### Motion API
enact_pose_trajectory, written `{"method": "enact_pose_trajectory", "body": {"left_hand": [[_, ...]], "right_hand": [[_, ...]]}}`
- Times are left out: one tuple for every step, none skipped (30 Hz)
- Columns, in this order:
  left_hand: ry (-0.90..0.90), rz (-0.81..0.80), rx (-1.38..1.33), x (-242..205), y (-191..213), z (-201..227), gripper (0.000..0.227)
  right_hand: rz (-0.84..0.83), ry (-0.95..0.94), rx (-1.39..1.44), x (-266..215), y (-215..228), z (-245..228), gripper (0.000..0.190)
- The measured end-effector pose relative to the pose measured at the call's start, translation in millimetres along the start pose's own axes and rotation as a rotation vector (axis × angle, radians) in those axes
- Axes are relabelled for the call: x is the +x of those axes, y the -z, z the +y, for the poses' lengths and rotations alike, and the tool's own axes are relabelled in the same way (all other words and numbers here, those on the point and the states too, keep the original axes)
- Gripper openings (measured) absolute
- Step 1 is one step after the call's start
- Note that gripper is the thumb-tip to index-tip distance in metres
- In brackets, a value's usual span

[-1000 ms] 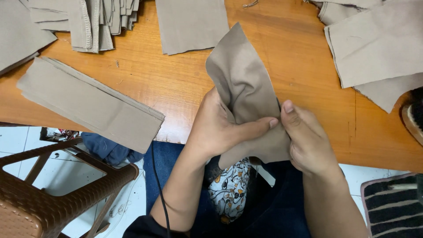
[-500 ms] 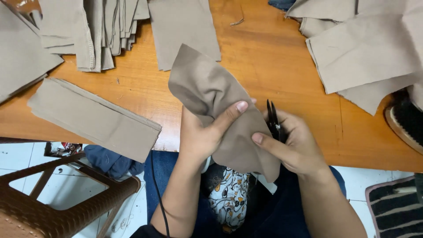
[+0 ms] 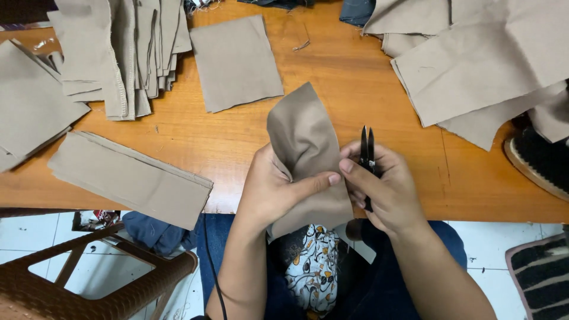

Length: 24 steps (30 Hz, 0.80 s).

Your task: The person sits at a wooden table and uses small scissors to trim the edges of a folded piece of beige fabric. They repeatedly adjust the fabric, snip along the edges, and place the trimmed piece back on the table among other fabric pieces.

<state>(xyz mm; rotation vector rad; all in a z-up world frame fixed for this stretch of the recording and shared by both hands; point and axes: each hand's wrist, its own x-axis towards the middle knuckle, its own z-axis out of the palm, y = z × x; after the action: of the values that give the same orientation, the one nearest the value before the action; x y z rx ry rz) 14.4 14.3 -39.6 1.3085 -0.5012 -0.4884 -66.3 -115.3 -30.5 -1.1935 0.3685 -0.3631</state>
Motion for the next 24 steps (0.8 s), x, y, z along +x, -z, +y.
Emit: {"method": "enact_pose_trajectory", "body": {"left_hand": [[0.006,-0.031,0.005,0.3,1.1,-6.8,0.046],[0.007,-0.033,0.007,0.5,-0.8,-0.6,0.046],[0.006,-0.041,0.008,0.8,-2.7,5.7,0.045],[0.005,-0.049,0.009,0.9,-4.6,12.2,0.045],[0.004,-0.050,0.011,0.7,-3.6,10.5,0.045],[0.010,-0.048,0.011,0.4,-2.5,9.0,0.046],[0.015,-0.045,0.011,0.3,-1.4,7.6,0.046],[0.013,-0.047,0.014,0.3,-2.7,8.7,0.046],[0.011,-0.046,0.007,0.6,-3.8,10.0,0.046],[0.009,-0.044,0.000,0.8,-5.1,11.3,0.046],[0.006,-0.046,0.004,1.1,-4.5,12.1,0.046],[0.009,-0.047,0.013,1.4,-3.9,13.1,0.047],[0.011,-0.048,0.023,1.8,-3.2,14.1,0.047],[0.007,-0.050,0.026,1.6,-2.2,10.9,0.047],[0.006,-0.051,0.027,1.5,-1.1,7.9,0.047],[0.005,-0.052,0.027,1.4,0.0,5.1,0.047],[-0.002,-0.055,0.031,1.1,-1.0,8.4,0.047],[0.035,-0.042,0.012,0.6,-2.2,11.9,0.047],[0.069,-0.031,-0.008,0.9,-3.7,15.7,0.047],[0.061,-0.036,-0.003,0.6,-6.3,22.6,0.047],[0.074,-0.016,-0.011,0.2,-9.1,29.6,0.047],[0.087,0.003,-0.019,-0.4,-11.7,36.6,0.047],[0.079,-0.001,-0.016,-0.8,-14.2,42.5,0.047],[0.102,0.031,-0.031,-1.4,-16.3,48.3,0.048]], "right_hand": [[0.020,-0.001,-0.008,0.0,-0.8,0.2,0.010],[0.022,0.000,-0.006,-0.3,-0.3,0.2,0.010],[0.033,-0.001,0.000,-0.4,0.1,0.0,0.009],[0.043,-0.001,0.006,-0.6,0.5,-0.2,0.009],[0.043,0.001,0.008,-0.3,-1.5,-2.7,0.009],[0.043,0.006,0.044,0.0,-3.5,-5.2,0.009],[0.043,0.011,0.081,0.3,-5.5,-7.8,0.009],[0.043,0.014,0.083,0.5,-6.6,-9.6,0.009],[0.062,0.015,0.144,0.9,-7.6,-11.4,0.009],[0.081,0.015,0.204,1.2,-8.7,-13.4,0.008],[0.081,0.019,0.207,1.2,-7.8,-14.4,0.008],[0.106,0.031,0.257,1.1,-6.9,-15.4,0.007],[0.130,0.043,0.308,1.4,-6.1,-16.5,0.006],[0.128,0.047,0.311,2.2,-3.8,-18.3,0.006],[0.133,0.059,0.368,3.3,-1.5,-20.1,0.005],[0.137,0.071,0.425,4.2,0.7,-22.2,0.005],[0.134,0.077,0.428,5.1,3.9,-20.7,0.005],[0.108,0.073,0.498,6.0,7.2,-19.5,0.005],[0.081,0.071,0.568,7.2,10.7,-18.8,0.006],[0.077,0.081,0.571,7.0,13.4,-18.5,0.006],[0.073,0.092,0.616,6.7,16.2,-18.5,0.006],[0.069,0.103,0.662,6.4,18.8,-18.3,0.006],[0.065,0.112,0.664,4.0,15.6,-20.2,0.006],[0.115,0.151,0.548,1.6,12.2,-21.9,0.007]]}}
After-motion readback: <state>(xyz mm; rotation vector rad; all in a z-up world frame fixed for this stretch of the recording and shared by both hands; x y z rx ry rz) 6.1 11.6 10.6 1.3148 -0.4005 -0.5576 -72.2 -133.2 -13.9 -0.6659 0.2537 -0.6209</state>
